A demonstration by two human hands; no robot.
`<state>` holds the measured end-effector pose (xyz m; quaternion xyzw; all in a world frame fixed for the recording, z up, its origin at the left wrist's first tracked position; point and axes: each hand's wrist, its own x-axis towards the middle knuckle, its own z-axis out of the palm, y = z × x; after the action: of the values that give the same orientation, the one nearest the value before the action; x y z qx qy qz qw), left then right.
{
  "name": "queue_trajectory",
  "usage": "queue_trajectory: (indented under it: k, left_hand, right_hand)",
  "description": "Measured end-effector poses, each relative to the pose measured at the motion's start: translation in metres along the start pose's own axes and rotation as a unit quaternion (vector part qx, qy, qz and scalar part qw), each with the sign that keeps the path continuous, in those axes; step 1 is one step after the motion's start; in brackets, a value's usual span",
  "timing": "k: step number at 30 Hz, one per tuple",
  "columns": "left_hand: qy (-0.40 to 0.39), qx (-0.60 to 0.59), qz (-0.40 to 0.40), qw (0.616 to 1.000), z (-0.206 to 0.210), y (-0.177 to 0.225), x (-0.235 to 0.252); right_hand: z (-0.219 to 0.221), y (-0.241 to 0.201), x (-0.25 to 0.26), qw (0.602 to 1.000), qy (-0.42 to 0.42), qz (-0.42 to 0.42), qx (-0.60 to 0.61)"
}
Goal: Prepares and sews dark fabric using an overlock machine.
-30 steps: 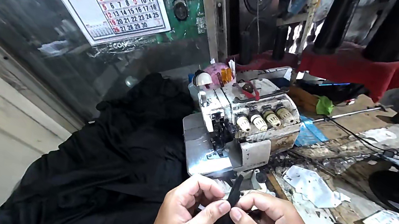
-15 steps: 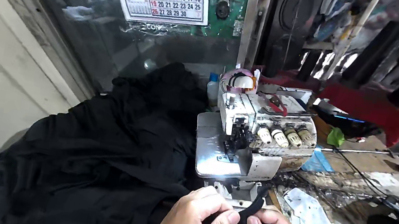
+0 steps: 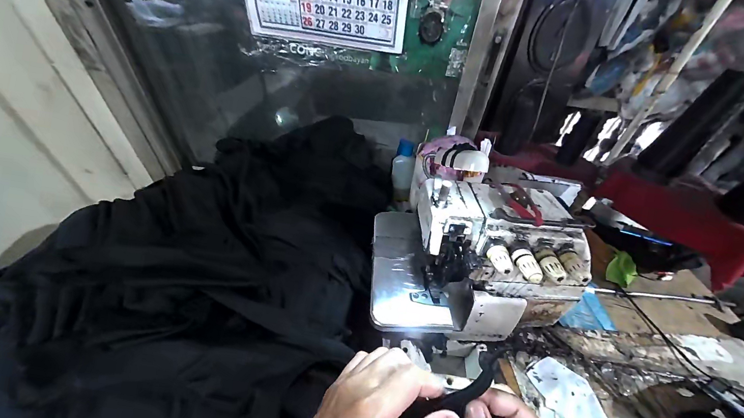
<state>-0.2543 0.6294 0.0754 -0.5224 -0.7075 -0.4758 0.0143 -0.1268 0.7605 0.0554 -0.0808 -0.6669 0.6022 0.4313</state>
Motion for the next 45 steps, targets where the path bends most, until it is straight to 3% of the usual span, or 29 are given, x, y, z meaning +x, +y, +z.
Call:
queue_trajectory:
  k: [19, 28, 34, 38, 42, 45]
  left_hand:
    - [0.012, -0.035, 0.008, 0.999, -0.006, 0.005, 0.009]
    - [-0.009, -0.051, -0.012, 0.999, -0.005, 0.002, 0.017]
    - [-0.032, 0.047, -0.019, 0.998, 0.003, -0.006, 0.019]
    - [-0.119, 0.088, -0.038, 0.988, 0.001, -0.020, 0.027]
    - [-0.132, 0.147, -0.020, 0.980, -0.016, -0.012, 0.063]
    - [-0.142, 0.220, -0.047, 0.964, -0.016, -0.031, 0.090]
  right_hand:
    - [-0.003, 0.004, 0.002, 0.999, 0.012, -0.033, -0.032]
    - [-0.006, 0.010, 0.003, 1.000, 0.020, 0.007, 0.005]
    - [-0.008, 0.014, 0.004, 0.998, 0.019, 0.064, -0.021]
    - [-0.013, 0.023, 0.010, 0.992, 0.000, 0.111, -0.064]
    - [-0.006, 0.030, 0.038, 0.994, 0.024, 0.073, -0.081]
    - [0.004, 0.051, 0.054, 0.988, 0.072, 0.049, -0.126]
